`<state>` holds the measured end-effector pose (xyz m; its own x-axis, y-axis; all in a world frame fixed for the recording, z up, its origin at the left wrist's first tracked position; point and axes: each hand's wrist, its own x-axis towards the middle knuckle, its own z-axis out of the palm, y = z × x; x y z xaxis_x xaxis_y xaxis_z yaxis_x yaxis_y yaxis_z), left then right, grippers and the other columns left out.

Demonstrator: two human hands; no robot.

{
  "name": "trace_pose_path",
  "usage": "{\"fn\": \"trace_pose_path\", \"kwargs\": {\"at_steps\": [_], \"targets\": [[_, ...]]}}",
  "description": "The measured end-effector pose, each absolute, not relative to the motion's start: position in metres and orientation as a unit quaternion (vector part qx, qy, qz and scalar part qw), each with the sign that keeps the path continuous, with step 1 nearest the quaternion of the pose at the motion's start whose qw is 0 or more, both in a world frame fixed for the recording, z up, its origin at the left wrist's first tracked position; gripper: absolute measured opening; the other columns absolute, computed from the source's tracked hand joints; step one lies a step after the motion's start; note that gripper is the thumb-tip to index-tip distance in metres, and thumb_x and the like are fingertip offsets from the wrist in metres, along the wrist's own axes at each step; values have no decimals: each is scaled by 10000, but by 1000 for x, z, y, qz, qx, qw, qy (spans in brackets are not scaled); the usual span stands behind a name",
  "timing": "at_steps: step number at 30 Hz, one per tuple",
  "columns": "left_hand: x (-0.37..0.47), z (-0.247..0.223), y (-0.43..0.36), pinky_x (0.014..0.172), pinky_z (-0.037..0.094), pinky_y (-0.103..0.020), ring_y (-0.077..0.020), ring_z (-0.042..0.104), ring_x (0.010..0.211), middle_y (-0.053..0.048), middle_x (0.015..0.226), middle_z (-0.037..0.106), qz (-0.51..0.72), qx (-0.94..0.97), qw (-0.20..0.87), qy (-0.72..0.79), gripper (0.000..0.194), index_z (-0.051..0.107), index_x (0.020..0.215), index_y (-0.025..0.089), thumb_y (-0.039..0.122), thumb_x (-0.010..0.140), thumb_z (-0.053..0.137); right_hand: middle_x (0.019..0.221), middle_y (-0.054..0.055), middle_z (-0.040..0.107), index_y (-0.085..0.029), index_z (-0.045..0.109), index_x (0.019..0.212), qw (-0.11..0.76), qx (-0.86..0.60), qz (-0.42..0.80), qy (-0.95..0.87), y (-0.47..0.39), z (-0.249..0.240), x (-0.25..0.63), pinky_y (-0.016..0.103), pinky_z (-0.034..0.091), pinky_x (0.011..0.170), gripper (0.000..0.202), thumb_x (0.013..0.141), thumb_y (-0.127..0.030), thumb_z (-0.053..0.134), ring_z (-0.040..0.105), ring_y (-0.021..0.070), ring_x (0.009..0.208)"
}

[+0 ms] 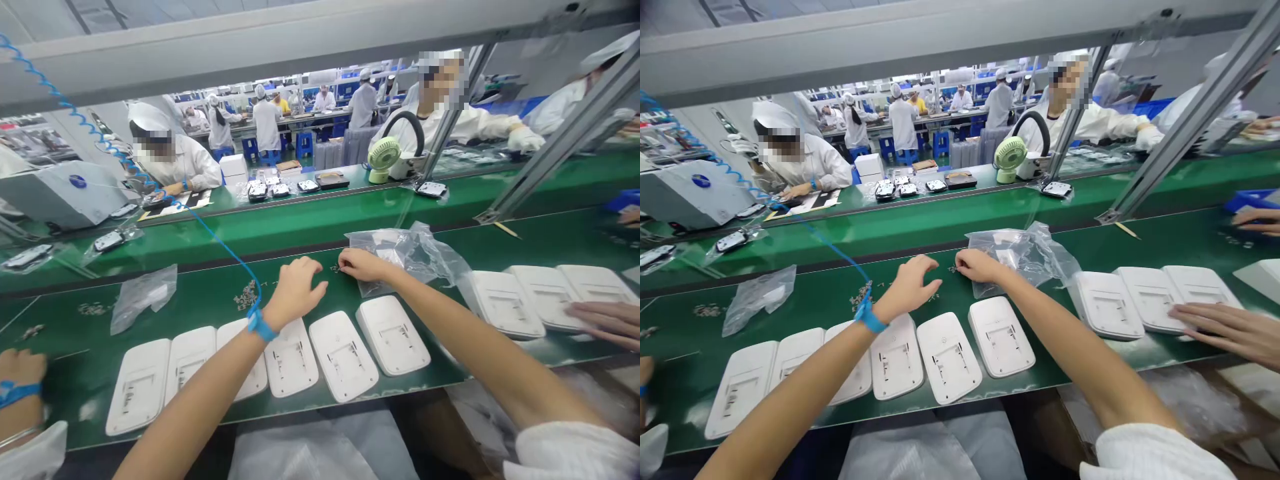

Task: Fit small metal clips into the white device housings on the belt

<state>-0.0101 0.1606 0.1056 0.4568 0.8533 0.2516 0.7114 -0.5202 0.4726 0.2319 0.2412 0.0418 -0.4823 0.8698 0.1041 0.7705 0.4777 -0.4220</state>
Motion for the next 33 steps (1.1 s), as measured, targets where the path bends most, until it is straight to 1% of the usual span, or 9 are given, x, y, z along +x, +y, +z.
{"fn": "trace_pose_path", "kwargs": {"at_steps": [4, 7, 10, 12, 16, 20, 24, 28, 33], "targets": [[38, 70, 214, 1016, 470, -483, -275, 571, 1206, -108, 1285, 621, 230, 832, 210, 459, 344, 614, 1170, 183, 265, 849, 709, 744, 17, 638, -189, 608, 818, 252, -449, 217, -829, 235, 41, 236, 270, 427, 660, 72, 849, -227, 555, 562, 154, 671], [58, 52, 238, 901, 558, -421, -199, 654, 1011, -74, 1133, 670, 239, 821, 271, 443, 280, 633, 1127, 154, 355, 932, 646, 790, 25, 662, -186, 619, 868, 335, -447, 251, -791, 231, 40, 241, 275, 449, 647, 136, 867, -301, 546, 580, 154, 683], [62, 48, 248, 737, 581, -324, -142, 674, 767, -25, 862, 692, 264, 802, 323, 426, 218, 648, 1009, 136, 332, 984, 555, 858, 49, 683, -177, 634, 926, 402, -462, 270, -743, 228, 42, 246, 291, 484, 677, 218, 886, -373, 547, 612, 164, 739], [60, 51, 251, 708, 571, -309, -147, 677, 713, -16, 764, 687, 293, 790, 339, 419, 212, 655, 943, 142, 295, 981, 513, 870, 50, 689, -180, 646, 929, 435, -469, 279, -716, 226, 44, 249, 296, 495, 690, 227, 878, -391, 580, 624, 167, 763], [51, 67, 250, 724, 568, -309, -167, 694, 751, -28, 820, 727, 339, 782, 345, 392, 189, 678, 962, 176, 331, 917, 580, 808, 28, 690, -186, 662, 901, 494, -438, 365, -657, 218, 51, 253, 292, 503, 659, 187, 822, -354, 687, 635, 154, 707], [46, 85, 241, 745, 555, -304, -164, 687, 804, -32, 901, 737, 343, 809, 315, 359, 153, 714, 948, 203, 308, 894, 617, 743, 14, 688, -181, 670, 856, 503, -393, 484, -599, 207, 58, 256, 265, 511, 615, 191, 797, -350, 735, 622, 122, 628], [45, 96, 235, 801, 524, -305, -157, 657, 866, -25, 918, 721, 348, 839, 261, 327, 115, 746, 892, 224, 234, 883, 631, 662, -1, 667, -169, 685, 791, 492, -372, 548, -565, 203, 59, 259, 217, 467, 530, 216, 764, -357, 788, 576, 88, 548], [48, 96, 230, 817, 516, -307, -148, 649, 848, -14, 884, 721, 356, 853, 236, 300, 126, 732, 863, 221, 185, 895, 616, 629, -6, 657, -154, 691, 749, 464, -348, 623, -525, 201, 58, 259, 186, 426, 483, 258, 713, -355, 850, 558, 68, 519], [55, 88, 224, 767, 528, -289, -140, 657, 810, -15, 862, 722, 371, 847, 234, 299, 117, 713, 867, 204, 197, 923, 610, 662, 3, 685, -152, 701, 776, 455, -333, 661, -495, 199, 59, 258, 179, 451, 486, 284, 687, -348, 887, 582, 66, 526]]}}
